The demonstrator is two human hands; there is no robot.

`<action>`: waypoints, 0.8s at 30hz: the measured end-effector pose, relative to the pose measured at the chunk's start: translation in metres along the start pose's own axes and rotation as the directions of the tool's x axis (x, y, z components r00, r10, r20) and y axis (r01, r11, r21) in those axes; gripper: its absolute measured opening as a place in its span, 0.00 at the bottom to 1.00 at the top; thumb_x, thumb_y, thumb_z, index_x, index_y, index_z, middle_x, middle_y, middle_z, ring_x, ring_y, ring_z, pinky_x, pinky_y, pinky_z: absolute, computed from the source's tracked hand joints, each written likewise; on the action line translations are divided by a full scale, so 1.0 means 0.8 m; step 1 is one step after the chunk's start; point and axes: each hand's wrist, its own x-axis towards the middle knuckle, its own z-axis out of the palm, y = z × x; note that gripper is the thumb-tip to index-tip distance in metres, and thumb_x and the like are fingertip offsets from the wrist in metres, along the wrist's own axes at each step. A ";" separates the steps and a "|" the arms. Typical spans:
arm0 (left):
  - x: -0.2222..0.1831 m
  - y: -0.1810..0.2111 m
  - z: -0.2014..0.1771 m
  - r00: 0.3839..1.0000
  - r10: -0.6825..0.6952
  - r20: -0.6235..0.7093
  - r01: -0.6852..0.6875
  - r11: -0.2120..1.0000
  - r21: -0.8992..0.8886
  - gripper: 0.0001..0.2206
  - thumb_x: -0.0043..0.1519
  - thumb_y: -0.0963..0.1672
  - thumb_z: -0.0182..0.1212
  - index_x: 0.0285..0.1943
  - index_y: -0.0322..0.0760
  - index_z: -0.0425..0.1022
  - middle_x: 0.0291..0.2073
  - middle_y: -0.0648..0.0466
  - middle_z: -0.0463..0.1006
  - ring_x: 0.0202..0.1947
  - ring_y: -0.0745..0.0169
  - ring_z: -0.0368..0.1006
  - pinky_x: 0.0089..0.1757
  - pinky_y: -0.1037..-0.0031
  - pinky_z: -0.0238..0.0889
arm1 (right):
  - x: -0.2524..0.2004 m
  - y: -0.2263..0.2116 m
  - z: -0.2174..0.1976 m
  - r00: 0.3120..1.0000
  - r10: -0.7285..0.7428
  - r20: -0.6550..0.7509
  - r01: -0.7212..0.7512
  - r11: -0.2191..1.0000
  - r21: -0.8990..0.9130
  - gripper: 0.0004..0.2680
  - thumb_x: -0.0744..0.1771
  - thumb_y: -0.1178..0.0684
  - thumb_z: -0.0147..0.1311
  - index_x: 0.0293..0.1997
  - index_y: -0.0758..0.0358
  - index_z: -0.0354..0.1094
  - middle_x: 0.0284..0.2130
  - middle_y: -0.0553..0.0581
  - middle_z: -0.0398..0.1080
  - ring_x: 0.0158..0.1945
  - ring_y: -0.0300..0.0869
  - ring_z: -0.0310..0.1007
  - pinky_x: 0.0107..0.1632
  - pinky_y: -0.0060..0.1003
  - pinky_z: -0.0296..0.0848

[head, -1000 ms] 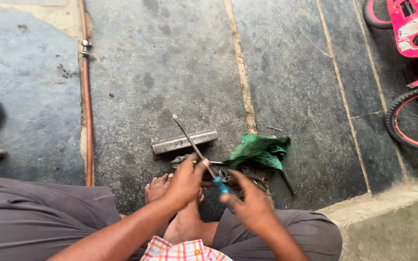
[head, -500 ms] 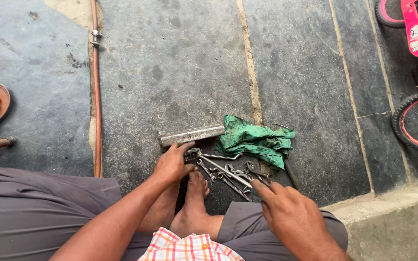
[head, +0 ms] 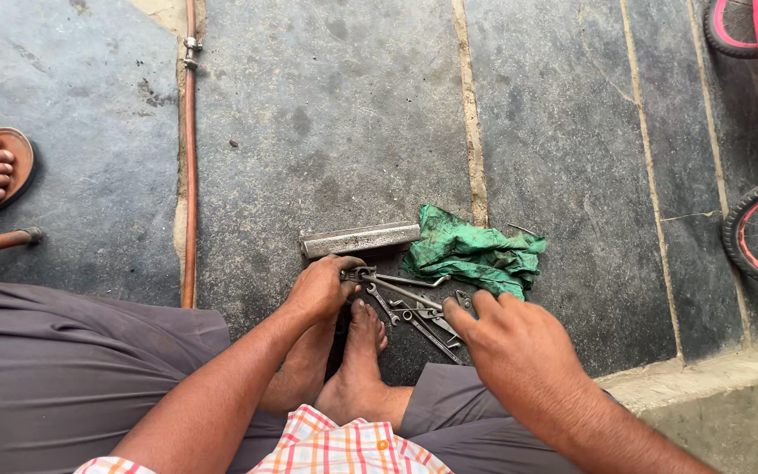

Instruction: The person disassembles a bicycle pedal assembly using a hammer and a punch to remove pins and internal components.

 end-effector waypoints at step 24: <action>-0.005 0.020 -0.022 0.993 -0.107 0.049 0.097 0.979 0.177 0.38 0.50 0.45 0.76 0.73 0.50 0.63 0.54 0.46 0.76 0.54 0.42 0.75 0.54 0.55 0.68 | 0.071 0.006 -0.030 0.931 -0.294 0.216 0.349 0.890 -0.292 0.17 0.63 0.51 0.52 0.54 0.74 0.68 0.30 0.57 0.72 0.35 0.46 0.74 0.33 0.40 0.72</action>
